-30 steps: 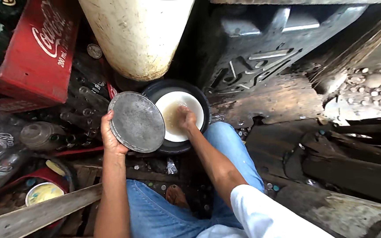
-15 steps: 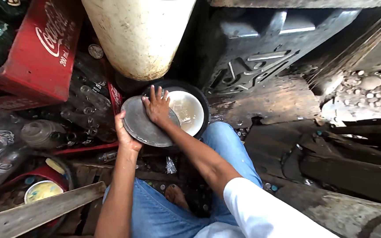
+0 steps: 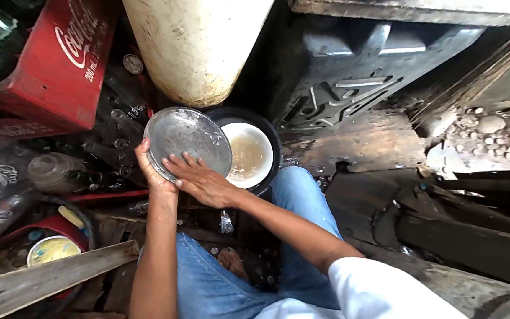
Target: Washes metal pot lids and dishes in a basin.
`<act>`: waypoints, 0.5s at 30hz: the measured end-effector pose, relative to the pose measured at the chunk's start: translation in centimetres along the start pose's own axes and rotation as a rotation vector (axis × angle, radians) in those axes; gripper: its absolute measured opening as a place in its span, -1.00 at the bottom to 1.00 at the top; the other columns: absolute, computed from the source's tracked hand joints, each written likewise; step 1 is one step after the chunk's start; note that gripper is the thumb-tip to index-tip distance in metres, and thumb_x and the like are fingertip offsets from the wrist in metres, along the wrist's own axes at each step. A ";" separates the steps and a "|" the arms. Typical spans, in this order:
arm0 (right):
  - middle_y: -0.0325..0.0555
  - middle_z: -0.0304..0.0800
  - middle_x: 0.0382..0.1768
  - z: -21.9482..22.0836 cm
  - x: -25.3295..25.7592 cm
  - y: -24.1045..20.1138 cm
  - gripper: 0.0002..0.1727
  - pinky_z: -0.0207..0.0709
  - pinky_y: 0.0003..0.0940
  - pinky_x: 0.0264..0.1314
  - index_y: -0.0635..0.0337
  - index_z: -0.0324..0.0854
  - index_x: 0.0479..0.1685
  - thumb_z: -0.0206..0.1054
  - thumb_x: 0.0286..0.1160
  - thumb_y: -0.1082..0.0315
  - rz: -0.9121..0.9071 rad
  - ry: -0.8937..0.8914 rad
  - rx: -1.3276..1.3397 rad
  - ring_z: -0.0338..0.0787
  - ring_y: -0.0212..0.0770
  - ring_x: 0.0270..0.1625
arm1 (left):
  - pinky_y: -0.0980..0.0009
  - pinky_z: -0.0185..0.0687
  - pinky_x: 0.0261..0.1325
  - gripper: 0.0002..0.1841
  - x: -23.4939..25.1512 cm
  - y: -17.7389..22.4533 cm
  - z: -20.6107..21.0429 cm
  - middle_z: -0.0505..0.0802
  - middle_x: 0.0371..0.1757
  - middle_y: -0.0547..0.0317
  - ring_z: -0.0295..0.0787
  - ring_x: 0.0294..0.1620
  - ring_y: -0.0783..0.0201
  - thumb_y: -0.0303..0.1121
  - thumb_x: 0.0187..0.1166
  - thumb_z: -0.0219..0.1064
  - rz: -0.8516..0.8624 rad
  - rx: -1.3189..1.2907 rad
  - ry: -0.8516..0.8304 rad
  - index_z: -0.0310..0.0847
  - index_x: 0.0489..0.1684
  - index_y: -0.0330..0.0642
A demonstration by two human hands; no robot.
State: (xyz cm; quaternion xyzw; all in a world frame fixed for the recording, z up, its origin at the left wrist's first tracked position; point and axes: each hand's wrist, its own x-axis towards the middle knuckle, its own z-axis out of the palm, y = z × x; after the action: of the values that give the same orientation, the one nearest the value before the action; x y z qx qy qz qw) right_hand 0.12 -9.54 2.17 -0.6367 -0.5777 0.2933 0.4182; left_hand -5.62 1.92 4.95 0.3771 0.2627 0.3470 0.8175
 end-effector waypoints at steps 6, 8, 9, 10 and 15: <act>-0.16 -0.05 0.93 -0.4 7.0 3.5 -0.36 -0.47 0.65 0.73 -0.20 0.13 0.90 -0.13 0.84 -0.03 0.082 0.329 -0.059 -0.23 0.29 0.94 | 0.27 0.76 0.21 -0.59 -0.4 -0.4 0.7 0.81 0.13 0.21 0.79 0.18 0.33 -0.12 0.72 -0.18 -0.109 -0.061 -0.019 0.48 0.33 0.02; -0.05 0.10 0.88 -0.9 6.4 6.8 -0.37 -0.31 0.60 0.76 -0.12 0.18 0.88 -0.04 0.85 0.02 0.204 0.482 -0.204 -0.05 0.26 0.92 | 0.25 0.82 0.11 -0.61 -0.8 0.0 0.9 0.85 0.05 0.20 0.84 0.09 0.33 -0.15 0.73 -0.19 -0.090 0.031 0.034 0.49 0.28 0.02; 0.05 0.28 0.80 -1.6 5.5 8.3 -0.40 -0.07 0.48 0.78 0.01 0.27 0.83 0.04 0.83 0.12 0.288 0.561 -0.215 0.16 0.24 0.86 | 0.25 0.84 0.09 -0.62 -0.8 0.3 0.8 0.86 0.02 0.22 0.85 0.07 0.34 -0.15 0.73 -0.19 -0.077 0.061 0.034 0.50 0.25 0.04; 0.19 0.51 0.63 -2.5 4.4 9.6 -0.47 0.25 0.28 0.72 0.20 0.42 0.70 0.10 0.80 0.26 0.378 0.640 -0.182 0.44 0.24 0.70 | 0.25 0.85 0.07 -0.63 -0.7 0.6 0.6 0.86 0.00 0.23 0.85 0.06 0.34 -0.15 0.72 -0.18 -0.067 0.070 0.026 0.51 0.23 0.05; 0.38 0.73 0.32 -3.2 -1.7 14.5 -0.63 0.41 0.12 0.60 0.45 0.63 0.36 0.06 0.75 0.50 0.827 0.832 0.106 0.67 0.26 0.45 | 0.24 0.84 0.09 -0.63 -0.5 1.0 0.6 0.86 0.01 0.22 0.85 0.06 0.32 -0.17 0.73 -0.18 -0.080 0.033 0.003 0.52 0.23 0.05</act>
State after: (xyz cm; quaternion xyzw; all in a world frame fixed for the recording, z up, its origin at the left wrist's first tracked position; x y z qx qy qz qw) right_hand 9.66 -11.62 -9.10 -0.8489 -0.0530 0.1861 0.4918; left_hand -5.91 1.72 6.18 0.3793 0.2846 0.3102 0.8240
